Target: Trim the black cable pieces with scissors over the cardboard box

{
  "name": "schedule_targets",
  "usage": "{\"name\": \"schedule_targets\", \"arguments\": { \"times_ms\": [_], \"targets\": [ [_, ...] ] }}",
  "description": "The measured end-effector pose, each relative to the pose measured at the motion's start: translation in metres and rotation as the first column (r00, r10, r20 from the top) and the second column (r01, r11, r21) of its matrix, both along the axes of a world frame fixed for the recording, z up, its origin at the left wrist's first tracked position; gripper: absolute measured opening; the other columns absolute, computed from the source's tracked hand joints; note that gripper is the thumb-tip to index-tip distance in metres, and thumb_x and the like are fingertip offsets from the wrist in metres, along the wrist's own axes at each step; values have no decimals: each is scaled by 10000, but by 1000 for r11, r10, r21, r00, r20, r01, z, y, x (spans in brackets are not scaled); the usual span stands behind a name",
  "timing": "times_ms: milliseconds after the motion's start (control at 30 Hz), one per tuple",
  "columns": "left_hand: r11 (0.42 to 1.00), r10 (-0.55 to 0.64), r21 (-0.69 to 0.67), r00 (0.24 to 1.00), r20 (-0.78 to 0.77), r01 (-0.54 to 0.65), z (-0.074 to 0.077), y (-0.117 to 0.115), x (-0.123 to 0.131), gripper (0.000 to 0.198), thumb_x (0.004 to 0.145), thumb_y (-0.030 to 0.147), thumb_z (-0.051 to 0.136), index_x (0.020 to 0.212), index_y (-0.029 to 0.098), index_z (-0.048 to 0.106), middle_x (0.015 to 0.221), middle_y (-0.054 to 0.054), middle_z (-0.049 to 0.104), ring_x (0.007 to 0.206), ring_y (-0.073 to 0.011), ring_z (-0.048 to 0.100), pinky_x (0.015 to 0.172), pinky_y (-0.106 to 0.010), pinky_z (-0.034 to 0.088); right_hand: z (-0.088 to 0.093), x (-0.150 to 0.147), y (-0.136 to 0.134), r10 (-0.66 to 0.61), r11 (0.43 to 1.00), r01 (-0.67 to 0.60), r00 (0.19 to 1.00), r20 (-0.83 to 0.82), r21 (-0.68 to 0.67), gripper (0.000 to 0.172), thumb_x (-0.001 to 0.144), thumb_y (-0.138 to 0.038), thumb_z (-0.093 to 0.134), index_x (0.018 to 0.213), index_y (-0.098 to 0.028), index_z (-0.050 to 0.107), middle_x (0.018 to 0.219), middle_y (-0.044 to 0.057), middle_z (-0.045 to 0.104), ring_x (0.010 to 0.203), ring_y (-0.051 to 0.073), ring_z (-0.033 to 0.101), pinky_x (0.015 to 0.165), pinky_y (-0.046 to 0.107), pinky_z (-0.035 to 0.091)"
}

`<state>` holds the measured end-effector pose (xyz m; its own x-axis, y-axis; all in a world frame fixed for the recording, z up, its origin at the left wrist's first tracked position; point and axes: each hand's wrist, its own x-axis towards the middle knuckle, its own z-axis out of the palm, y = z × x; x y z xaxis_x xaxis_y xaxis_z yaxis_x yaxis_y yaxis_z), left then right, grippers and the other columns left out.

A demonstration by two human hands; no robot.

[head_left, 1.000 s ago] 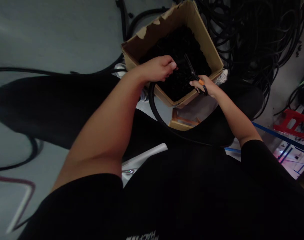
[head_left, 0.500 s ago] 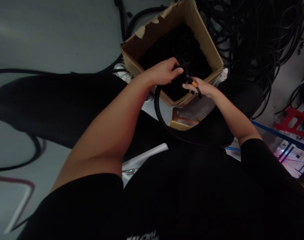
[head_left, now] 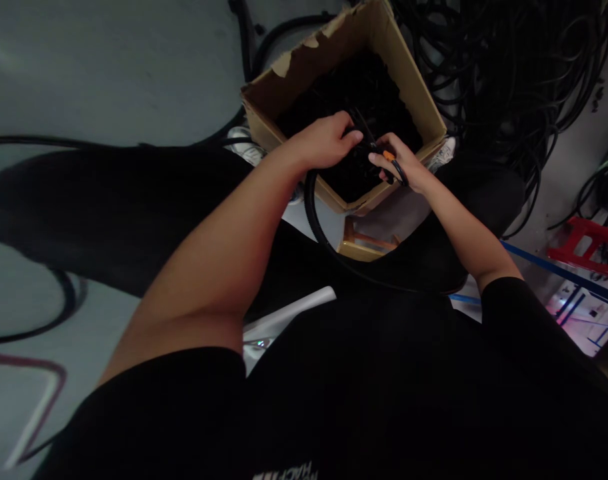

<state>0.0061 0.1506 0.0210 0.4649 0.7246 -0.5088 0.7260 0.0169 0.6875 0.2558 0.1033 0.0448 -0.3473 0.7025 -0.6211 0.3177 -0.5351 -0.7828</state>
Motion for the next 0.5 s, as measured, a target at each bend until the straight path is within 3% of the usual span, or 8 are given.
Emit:
{"name": "schedule_targets", "arguments": {
  "times_ms": [167, 333, 433, 500],
  "targets": [
    [999, 51, -11, 998, -36, -52, 12, 1, 0, 526, 1364, 563, 541, 1602, 160, 781, 1601, -189, 858, 1480, -389, 752, 1379, -506, 550, -2, 1, -1, -26, 999, 28, 998, -49, 42, 775, 1043, -844, 1042, 1385, -283, 632, 1200, 16, 646, 963, 177, 769, 828, 329, 771],
    [999, 38, 27, 996, -79, -36, 25, -1, 1, 574, 1341, 446, 442, 1631, 90, 786, 1711, -273, 808, 1534, -424, 755, 1355, -512, 553, 3, 4, -2, -8, 995, 13, 999, -54, 102, 701, 1117, -816, 979, 1303, -260, 596, 1105, 2, 617, 896, 163, 719, 769, 315, 732],
    [998, 50, 34, 996, -73, -48, 26, -1, 0, 568, 1339, 442, 412, 1589, 107, 796, 1673, -279, 820, 1514, -450, 763, 1330, -543, 555, 3, 6, 0, 18, 995, -9, 996, -87, 101, 671, 1130, -749, 1000, 1286, -257, 572, 1089, -9, 602, 860, 139, 687, 724, 266, 689],
    [998, 45, 39, 998, -47, -43, 21, -1, -2, 540, 1347, 488, 419, 1521, 145, 797, 1602, -246, 850, 1463, -422, 756, 1318, -529, 557, -2, 6, 0, 11, 997, -4, 995, -95, 74, 688, 1115, -747, 1020, 1295, -261, 568, 1095, -13, 600, 859, 130, 686, 703, 235, 661]
  ]
}}
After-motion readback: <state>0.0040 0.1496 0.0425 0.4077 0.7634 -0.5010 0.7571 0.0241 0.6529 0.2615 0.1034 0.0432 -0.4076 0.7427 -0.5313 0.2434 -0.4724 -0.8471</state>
